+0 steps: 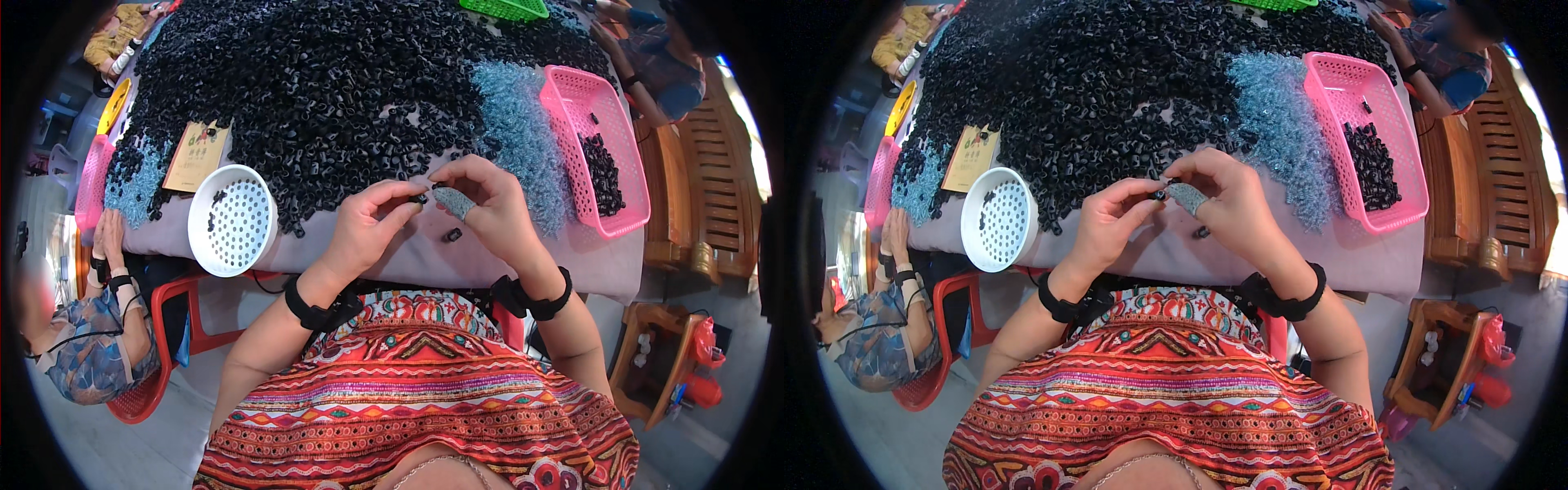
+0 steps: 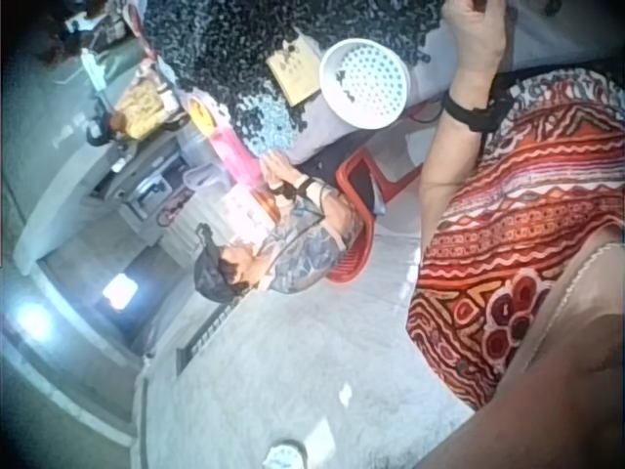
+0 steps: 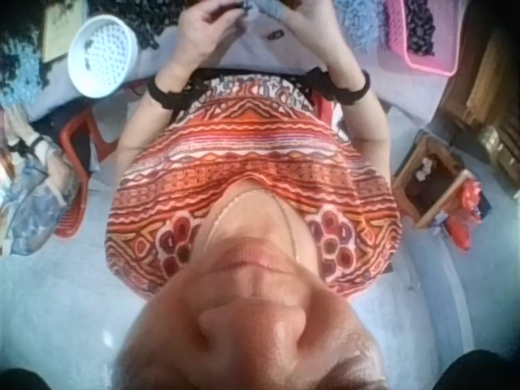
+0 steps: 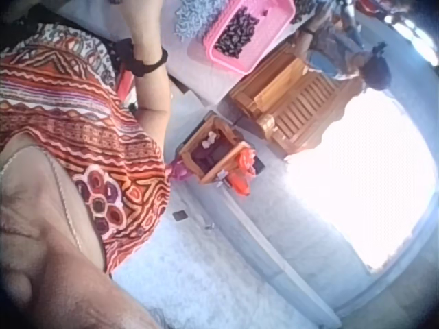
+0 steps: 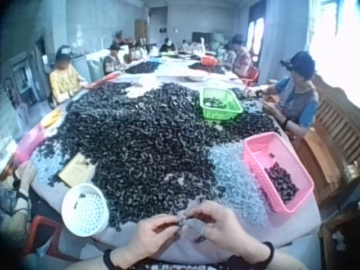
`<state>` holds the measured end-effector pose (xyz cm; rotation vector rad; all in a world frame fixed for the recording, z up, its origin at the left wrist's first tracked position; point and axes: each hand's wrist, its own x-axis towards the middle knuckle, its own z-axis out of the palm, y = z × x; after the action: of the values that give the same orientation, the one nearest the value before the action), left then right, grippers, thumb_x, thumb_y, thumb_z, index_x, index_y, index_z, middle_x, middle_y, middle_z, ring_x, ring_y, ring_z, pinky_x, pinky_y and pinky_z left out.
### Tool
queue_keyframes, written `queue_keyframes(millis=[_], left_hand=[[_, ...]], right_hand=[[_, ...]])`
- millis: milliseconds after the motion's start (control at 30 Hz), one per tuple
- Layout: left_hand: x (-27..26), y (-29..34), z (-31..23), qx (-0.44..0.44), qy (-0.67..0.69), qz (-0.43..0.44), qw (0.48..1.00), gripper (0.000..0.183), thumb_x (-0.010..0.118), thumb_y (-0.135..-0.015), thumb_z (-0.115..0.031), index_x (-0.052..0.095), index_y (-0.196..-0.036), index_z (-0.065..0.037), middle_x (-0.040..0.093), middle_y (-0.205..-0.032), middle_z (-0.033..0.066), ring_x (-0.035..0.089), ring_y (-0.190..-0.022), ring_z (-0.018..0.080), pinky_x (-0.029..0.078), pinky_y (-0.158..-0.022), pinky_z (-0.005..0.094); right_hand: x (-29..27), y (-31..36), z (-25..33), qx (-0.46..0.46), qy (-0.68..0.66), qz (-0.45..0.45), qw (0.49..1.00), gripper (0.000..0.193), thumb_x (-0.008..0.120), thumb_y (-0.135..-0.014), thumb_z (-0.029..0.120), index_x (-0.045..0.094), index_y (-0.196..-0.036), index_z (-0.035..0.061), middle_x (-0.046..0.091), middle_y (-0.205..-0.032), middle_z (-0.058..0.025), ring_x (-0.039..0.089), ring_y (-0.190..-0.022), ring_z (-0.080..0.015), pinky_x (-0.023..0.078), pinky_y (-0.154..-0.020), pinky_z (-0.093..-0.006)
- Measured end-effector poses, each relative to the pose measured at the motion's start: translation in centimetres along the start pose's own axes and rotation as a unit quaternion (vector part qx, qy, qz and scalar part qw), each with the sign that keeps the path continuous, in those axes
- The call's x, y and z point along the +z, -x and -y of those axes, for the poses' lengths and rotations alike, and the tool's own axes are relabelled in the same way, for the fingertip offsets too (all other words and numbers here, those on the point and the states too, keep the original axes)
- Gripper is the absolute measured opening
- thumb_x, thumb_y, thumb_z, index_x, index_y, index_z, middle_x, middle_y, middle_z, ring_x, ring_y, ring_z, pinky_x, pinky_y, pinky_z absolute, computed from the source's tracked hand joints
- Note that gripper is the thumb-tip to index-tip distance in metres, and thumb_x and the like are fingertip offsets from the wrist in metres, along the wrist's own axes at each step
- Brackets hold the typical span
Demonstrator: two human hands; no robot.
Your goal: Sorting and inspecting small black plastic or rubber components on a work table.
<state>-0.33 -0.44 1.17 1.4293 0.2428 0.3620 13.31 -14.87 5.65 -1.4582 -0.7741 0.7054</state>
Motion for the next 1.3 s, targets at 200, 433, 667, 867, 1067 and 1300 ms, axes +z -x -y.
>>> queue_keyframes(millis=[200, 433, 667, 867, 1067, 1300], left_hand=[[0.0, -0.1, -0.4, -0.058, 0.091, 0.006, 0.994, 0.023, 0.060, -0.093, 0.000, 0.062, -0.116, 0.002, 0.069, -0.103, 0.0079, 0.067, -0.091, 0.0134, 0.054, -0.083, 0.0262], [-0.2, -0.1, 0.2, -0.085, 0.108, 0.017, 0.990, 0.023, 0.058, -0.095, -0.001, 0.060, -0.118, 0.002, 0.069, -0.106, 0.0115, 0.069, -0.092, 0.0169, 0.056, -0.083, 0.0283], [0.1, -0.2, 0.5, -0.051, 0.078, 0.024, 0.995, 0.022, 0.060, -0.094, -0.002, 0.061, -0.115, 0.002, 0.069, -0.104, 0.0110, 0.068, -0.091, 0.0165, 0.056, -0.082, 0.0281], [0.0, -0.1, 0.7, -0.078, 0.104, 0.025, 0.991, 0.020, 0.060, -0.095, -0.004, 0.061, -0.113, 0.003, 0.069, -0.102, 0.0100, 0.068, -0.089, 0.0160, 0.056, -0.081, 0.0277], [0.4, -0.5, 0.4, -0.101, 0.144, 0.008, 0.984, 0.018, 0.060, -0.095, -0.005, 0.062, -0.111, 0.003, 0.069, -0.097, 0.0082, 0.067, -0.084, 0.0132, 0.056, -0.079, 0.0266], [0.7, -0.9, 0.5, -0.117, 0.168, -0.017, 0.979, 0.016, 0.062, -0.093, -0.008, 0.065, -0.105, 0.002, 0.070, -0.094, 0.0074, 0.066, -0.085, 0.0112, 0.051, -0.075, 0.0220]], right_hand=[[0.3, -0.1, 0.4, -0.099, 0.173, 0.040, 0.979, 0.026, 0.067, -0.078, -0.007, 0.068, -0.103, 0.0013, 0.062, -0.094, -0.0066, 0.062, -0.084, -0.0130, 0.051, -0.072, -0.0258], [-0.3, 0.3, 0.5, -0.012, 0.002, 0.023, 1.000, 0.023, 0.067, -0.085, -0.006, 0.066, -0.107, -0.0037, 0.064, -0.103, -0.0071, 0.065, -0.096, -0.0142, 0.055, -0.080, -0.0260], [0.6, 0.3, -0.9, -0.017, 0.082, 0.027, 0.996, 0.026, 0.068, -0.082, -0.005, 0.069, -0.107, -0.0002, 0.065, -0.099, -0.0098, 0.065, -0.092, -0.0168, 0.054, -0.081, -0.0284], [0.4, 0.4, -0.5, -0.075, 0.189, 0.043, 0.978, 0.034, 0.062, -0.077, -0.009, 0.069, -0.109, 0.0004, 0.063, -0.095, -0.0134, 0.064, -0.086, -0.0259, 0.052, -0.076, -0.0327], [1.0, 1.0, -0.1, -0.090, 0.212, 0.025, 0.973, 0.042, 0.061, -0.075, -0.009, 0.067, -0.115, 0.0012, 0.060, -0.099, -0.0137, 0.062, -0.087, -0.0273, 0.051, -0.074, -0.0333], [1.4, 0.8, 0.4, -0.080, 0.275, 0.052, 0.957, 0.047, 0.065, -0.074, -0.006, 0.062, -0.119, 0.0042, 0.059, -0.105, -0.0129, 0.064, -0.085, -0.0282, 0.054, -0.072, -0.0368]])
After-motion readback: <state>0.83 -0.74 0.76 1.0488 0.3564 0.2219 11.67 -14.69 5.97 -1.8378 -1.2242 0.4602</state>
